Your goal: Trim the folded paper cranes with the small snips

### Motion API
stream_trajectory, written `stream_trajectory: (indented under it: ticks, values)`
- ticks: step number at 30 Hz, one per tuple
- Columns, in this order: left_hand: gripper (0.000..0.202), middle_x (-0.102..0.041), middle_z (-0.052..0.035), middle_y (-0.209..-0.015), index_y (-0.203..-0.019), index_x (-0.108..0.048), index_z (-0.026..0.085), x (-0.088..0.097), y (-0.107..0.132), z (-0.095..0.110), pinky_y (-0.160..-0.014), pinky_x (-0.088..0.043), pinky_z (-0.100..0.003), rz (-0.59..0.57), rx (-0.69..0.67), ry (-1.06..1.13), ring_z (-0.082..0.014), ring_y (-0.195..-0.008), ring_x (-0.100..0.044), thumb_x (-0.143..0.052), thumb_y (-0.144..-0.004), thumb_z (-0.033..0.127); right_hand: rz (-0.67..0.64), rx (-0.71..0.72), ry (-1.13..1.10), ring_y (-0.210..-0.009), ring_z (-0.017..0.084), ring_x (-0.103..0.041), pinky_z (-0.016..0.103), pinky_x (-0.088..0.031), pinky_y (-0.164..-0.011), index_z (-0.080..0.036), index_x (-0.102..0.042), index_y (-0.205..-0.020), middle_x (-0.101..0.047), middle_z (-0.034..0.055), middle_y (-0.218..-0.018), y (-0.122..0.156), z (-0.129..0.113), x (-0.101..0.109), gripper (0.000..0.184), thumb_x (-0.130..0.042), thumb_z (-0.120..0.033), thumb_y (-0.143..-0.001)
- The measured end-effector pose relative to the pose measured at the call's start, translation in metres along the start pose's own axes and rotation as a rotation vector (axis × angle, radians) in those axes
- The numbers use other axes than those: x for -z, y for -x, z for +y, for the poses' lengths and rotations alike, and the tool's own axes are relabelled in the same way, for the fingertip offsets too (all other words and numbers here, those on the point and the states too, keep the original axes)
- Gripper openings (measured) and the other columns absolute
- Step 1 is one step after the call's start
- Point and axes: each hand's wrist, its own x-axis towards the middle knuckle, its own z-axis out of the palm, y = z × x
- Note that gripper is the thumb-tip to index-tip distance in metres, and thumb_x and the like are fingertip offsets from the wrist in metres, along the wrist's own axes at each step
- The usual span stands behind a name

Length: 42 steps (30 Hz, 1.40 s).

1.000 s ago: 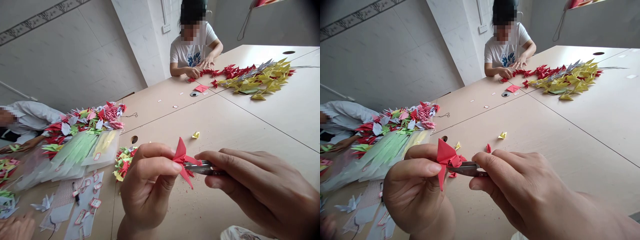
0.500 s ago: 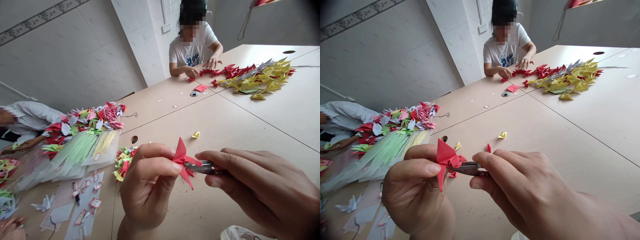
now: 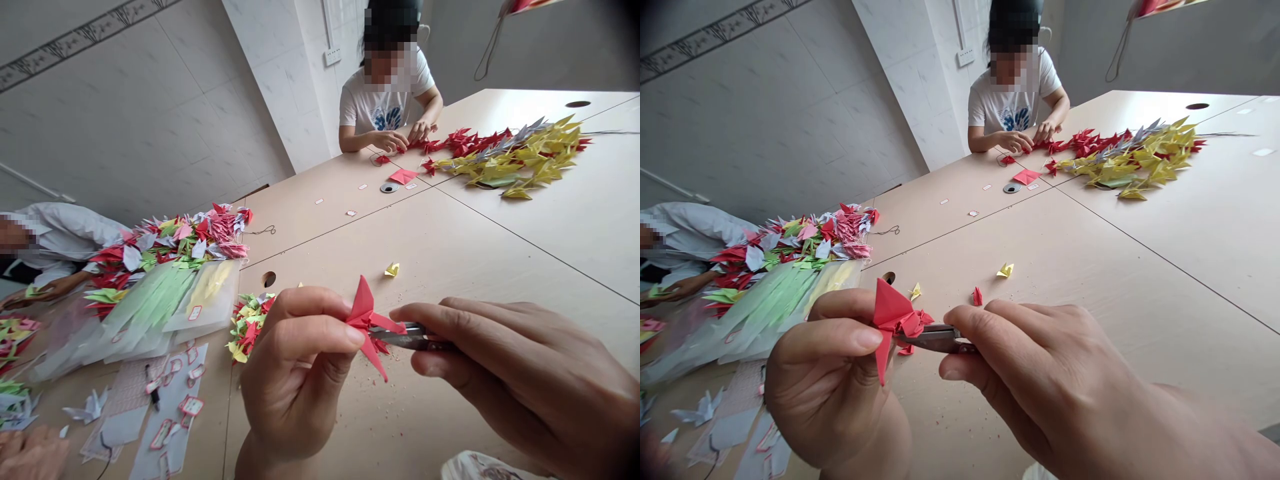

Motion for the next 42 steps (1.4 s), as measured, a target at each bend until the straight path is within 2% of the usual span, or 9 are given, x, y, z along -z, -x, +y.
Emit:
stream_trajectory:
  ticks: [3, 6, 10, 13, 16, 21, 29, 38, 42]
  values:
    - [0.024, -0.089, -0.0026, -0.116, -0.117, -0.087, 0.029, 0.000, 0.003, -0.001, -0.088, -0.077, -0.031, 0.011, 0.064, 0.018, -0.0183, -0.105, -0.088, -0.076, -0.132, 0.045, 0.022, -0.024, 0.006, -0.100, 0.033, -0.092, 0.039, -0.071, -0.080, -0.034, -0.090, -0.147, -0.095, 0.0079, -0.113, 0.018, 0.006, -0.001, 0.043, -0.097, -0.063, -0.116]
    - [0.024, -0.088, -0.0021, -0.116, -0.117, -0.087, 0.030, 0.001, 0.004, -0.003, -0.088, -0.076, -0.031, 0.016, 0.072, 0.022, -0.0181, -0.105, -0.088, -0.076, -0.132, 0.046, 0.019, -0.025, 0.000, -0.104, 0.034, -0.092, 0.040, -0.073, -0.084, -0.034, -0.092, -0.146, -0.095, 0.0090, -0.115, 0.030, 0.008, 0.000, 0.045, -0.095, -0.068, -0.116]
    - [0.024, -0.088, -0.0025, -0.116, -0.117, -0.088, 0.031, 0.001, 0.004, -0.003, -0.086, -0.076, -0.031, 0.022, 0.078, 0.021, -0.0187, -0.105, -0.087, -0.078, -0.131, 0.047, -0.004, -0.026, -0.006, -0.101, 0.034, -0.092, 0.040, -0.072, -0.084, -0.035, -0.090, -0.148, -0.095, 0.0072, -0.112, 0.020, 0.004, 0.002, 0.037, -0.092, -0.059, -0.121]
    - [0.023, -0.088, -0.0029, -0.115, -0.116, -0.089, 0.030, 0.001, 0.004, -0.003, -0.085, -0.076, -0.032, 0.034, 0.081, 0.032, -0.0192, -0.104, -0.087, -0.079, -0.131, 0.046, -0.065, -0.010, -0.026, -0.089, 0.025, -0.089, 0.035, -0.069, -0.081, -0.032, -0.081, -0.141, -0.094, 0.0029, -0.110, 0.002, 0.000, 0.005, 0.013, -0.076, -0.040, -0.133]
    - [0.022, -0.087, -0.0035, -0.114, -0.117, -0.089, 0.030, 0.001, 0.005, -0.004, -0.086, -0.076, -0.033, 0.038, 0.087, 0.042, -0.0203, -0.104, -0.087, -0.080, -0.130, 0.045, -0.094, 0.014, -0.041, -0.079, 0.018, -0.084, 0.030, -0.065, -0.079, -0.030, -0.070, -0.136, -0.091, -0.0004, -0.110, -0.010, -0.003, 0.008, 0.012, -0.059, -0.029, -0.140]
    - [0.022, -0.088, -0.0034, -0.115, -0.118, -0.089, 0.031, 0.002, 0.005, -0.004, -0.087, -0.076, -0.033, 0.024, 0.083, 0.038, -0.0199, -0.106, -0.087, -0.079, -0.131, 0.045, -0.096, 0.021, -0.050, -0.070, 0.018, -0.077, 0.032, -0.061, -0.072, -0.029, -0.068, -0.135, -0.086, -0.0020, -0.100, -0.014, -0.004, 0.005, 0.012, -0.058, -0.030, -0.140]
    - [0.022, -0.089, -0.0024, -0.117, -0.119, -0.087, 0.031, 0.001, 0.006, -0.004, -0.087, -0.076, -0.030, 0.009, 0.078, 0.038, -0.0178, -0.106, -0.088, -0.077, -0.132, 0.045, -0.074, 0.028, -0.046, -0.065, 0.017, -0.072, 0.032, -0.061, -0.073, -0.029, -0.065, -0.130, -0.082, -0.0039, -0.094, -0.014, -0.003, 0.004, 0.014, -0.056, -0.030, -0.140]
    - [0.021, -0.087, -0.0027, -0.109, -0.115, -0.090, 0.030, 0.000, 0.005, -0.004, -0.086, -0.077, -0.034, 0.051, 0.077, 0.034, -0.0200, -0.100, -0.087, -0.083, -0.129, 0.045, -0.076, 0.040, -0.015, -0.067, 0.019, -0.075, 0.035, -0.061, -0.072, -0.029, -0.066, -0.131, -0.085, -0.0024, -0.096, -0.013, -0.006, 0.006, 0.011, -0.060, -0.027, -0.139]
    - [0.022, -0.089, -0.0019, -0.112, -0.116, -0.088, 0.031, 0.000, 0.005, -0.004, -0.086, -0.077, -0.031, 0.040, 0.074, 0.019, -0.0184, -0.102, -0.089, -0.080, -0.130, 0.046, -0.064, 0.055, 0.007, -0.077, 0.016, -0.082, 0.031, -0.063, -0.080, -0.027, -0.070, -0.136, -0.088, -0.0015, -0.104, -0.012, -0.006, 0.006, 0.015, -0.057, -0.028, -0.141]
